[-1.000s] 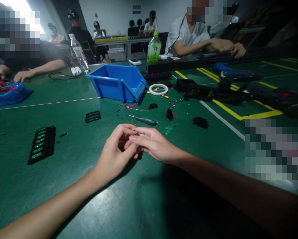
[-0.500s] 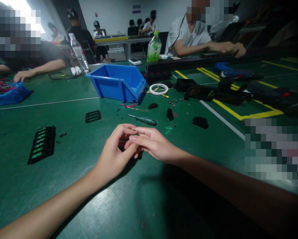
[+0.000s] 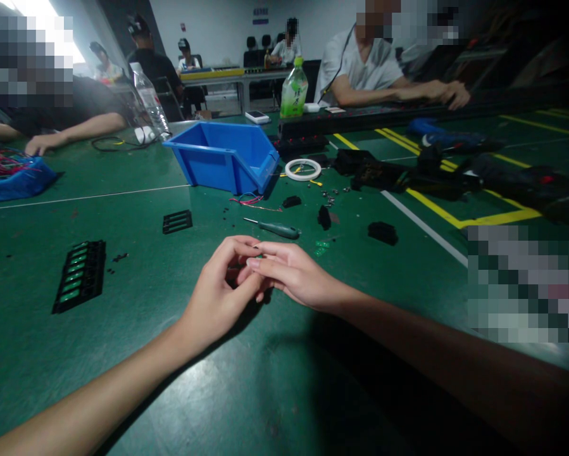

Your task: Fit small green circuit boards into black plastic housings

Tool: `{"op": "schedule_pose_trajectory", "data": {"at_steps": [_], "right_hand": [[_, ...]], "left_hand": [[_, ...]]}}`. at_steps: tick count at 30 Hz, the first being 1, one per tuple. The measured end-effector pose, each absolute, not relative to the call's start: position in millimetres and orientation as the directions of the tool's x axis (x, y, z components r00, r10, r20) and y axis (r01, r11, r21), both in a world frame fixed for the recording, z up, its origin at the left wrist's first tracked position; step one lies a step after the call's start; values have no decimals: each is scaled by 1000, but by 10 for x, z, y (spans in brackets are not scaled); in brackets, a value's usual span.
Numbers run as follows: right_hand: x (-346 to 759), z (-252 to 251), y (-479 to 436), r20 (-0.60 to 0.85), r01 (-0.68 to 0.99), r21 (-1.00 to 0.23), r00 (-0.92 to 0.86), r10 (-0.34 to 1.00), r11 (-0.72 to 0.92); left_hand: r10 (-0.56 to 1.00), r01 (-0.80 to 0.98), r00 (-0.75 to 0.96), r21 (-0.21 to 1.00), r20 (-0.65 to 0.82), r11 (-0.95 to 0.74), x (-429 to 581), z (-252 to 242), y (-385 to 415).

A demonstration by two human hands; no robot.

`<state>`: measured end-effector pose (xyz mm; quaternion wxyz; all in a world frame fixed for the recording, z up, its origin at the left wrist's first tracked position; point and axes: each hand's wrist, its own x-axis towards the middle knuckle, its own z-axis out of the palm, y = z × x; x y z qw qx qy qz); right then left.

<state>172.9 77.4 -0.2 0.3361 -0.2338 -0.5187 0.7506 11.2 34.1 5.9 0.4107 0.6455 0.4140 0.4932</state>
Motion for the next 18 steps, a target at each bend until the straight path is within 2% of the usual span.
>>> {"op": "schedule_pose_trajectory", "data": {"at_steps": [18], "right_hand": [[1729, 15, 778, 0, -266, -933, -671, 742, -240]], "left_hand": [[937, 120, 175, 938, 302, -325, 107, 41, 345]]}}
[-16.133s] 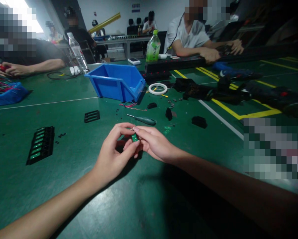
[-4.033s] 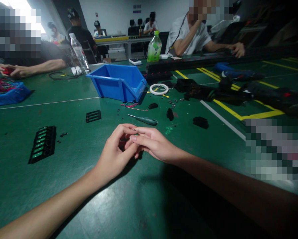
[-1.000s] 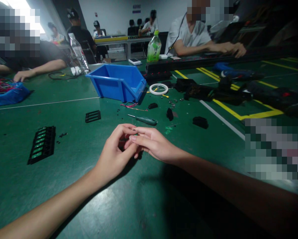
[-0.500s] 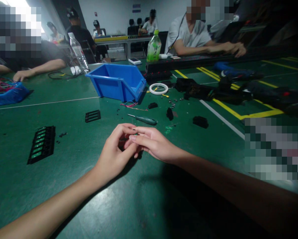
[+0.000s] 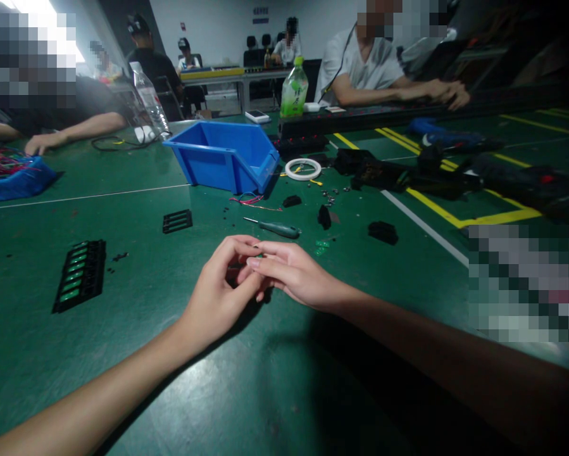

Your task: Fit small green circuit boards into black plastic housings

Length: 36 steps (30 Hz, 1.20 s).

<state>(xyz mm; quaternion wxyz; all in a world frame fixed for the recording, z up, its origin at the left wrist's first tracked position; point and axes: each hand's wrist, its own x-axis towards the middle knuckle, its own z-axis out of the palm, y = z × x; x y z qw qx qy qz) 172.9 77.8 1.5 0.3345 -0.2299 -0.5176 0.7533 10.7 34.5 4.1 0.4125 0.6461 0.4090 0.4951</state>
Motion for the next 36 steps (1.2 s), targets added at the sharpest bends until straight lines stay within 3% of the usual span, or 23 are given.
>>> {"op": "schedule_pose_trajectory", "data": {"at_steps": [36], "right_hand": [[1728, 36, 771, -4, -252, -940, -665, 747, -229]], "left_hand": [[937, 133, 168, 935, 307, -330, 109, 48, 344]]}}
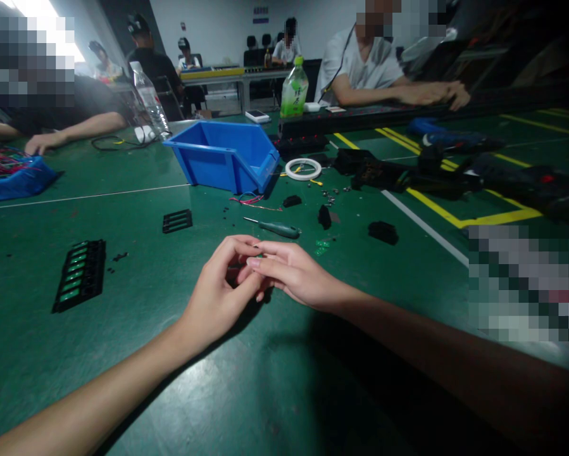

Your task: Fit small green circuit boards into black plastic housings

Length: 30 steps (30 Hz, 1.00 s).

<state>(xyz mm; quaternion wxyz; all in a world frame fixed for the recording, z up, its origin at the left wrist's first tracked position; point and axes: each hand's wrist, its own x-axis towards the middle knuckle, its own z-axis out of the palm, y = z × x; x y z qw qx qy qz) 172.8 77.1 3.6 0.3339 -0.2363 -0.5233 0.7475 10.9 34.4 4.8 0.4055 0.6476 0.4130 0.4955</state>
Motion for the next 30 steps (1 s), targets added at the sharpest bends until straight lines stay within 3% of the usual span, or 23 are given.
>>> {"op": "schedule_pose_trajectory", "data": {"at_steps": [30], "right_hand": [[1730, 8, 778, 17, -274, -935, -671, 742, -226]], "left_hand": [[928, 133, 170, 926, 330, -354, 117, 49, 354]]}}
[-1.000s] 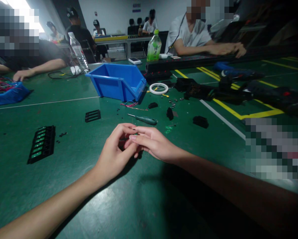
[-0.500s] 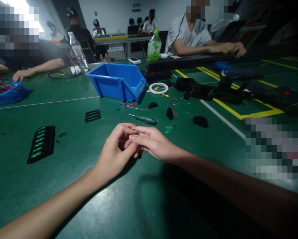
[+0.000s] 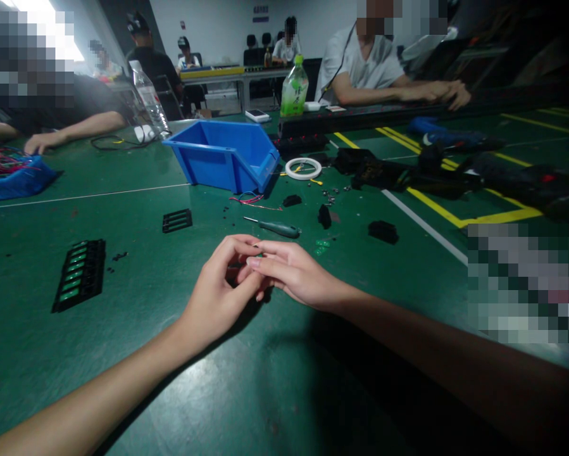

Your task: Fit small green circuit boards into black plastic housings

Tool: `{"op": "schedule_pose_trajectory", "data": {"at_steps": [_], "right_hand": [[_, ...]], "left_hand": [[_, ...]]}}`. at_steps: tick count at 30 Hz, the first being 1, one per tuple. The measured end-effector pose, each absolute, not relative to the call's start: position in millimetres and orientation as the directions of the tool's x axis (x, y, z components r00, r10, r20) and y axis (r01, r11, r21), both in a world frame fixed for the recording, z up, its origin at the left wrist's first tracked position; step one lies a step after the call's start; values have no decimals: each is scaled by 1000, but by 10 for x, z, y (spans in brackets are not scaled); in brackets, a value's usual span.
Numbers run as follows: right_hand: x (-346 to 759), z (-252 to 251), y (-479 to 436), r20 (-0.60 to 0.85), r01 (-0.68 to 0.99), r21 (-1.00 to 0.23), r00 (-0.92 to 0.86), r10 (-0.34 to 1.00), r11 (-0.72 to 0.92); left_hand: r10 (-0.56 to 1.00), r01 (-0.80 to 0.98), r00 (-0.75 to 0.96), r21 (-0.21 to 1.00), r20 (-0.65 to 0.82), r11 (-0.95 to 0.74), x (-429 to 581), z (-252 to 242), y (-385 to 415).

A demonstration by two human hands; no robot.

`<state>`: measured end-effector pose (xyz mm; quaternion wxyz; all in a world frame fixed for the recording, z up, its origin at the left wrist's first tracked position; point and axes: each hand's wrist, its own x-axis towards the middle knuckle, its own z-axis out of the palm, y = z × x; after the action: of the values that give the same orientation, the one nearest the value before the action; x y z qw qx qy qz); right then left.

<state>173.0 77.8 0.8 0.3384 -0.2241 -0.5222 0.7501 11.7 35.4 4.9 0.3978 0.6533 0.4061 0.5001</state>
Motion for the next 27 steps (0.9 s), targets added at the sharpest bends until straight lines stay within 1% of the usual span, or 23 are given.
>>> {"op": "schedule_pose_trajectory", "data": {"at_steps": [12, 22, 27], "right_hand": [[1728, 11, 783, 28, -265, -942, -678, 735, -208], [1736, 8, 774, -3, -237, -947, -672, 740, -218], [1754, 32, 768, 2, -306, -909, -680, 733, -282]], "left_hand": [[923, 141, 180, 920, 339, -366, 103, 31, 353], [931, 112, 196, 937, 306, -332, 104, 46, 349], [914, 159, 183, 907, 361, -390, 92, 52, 341]]}}
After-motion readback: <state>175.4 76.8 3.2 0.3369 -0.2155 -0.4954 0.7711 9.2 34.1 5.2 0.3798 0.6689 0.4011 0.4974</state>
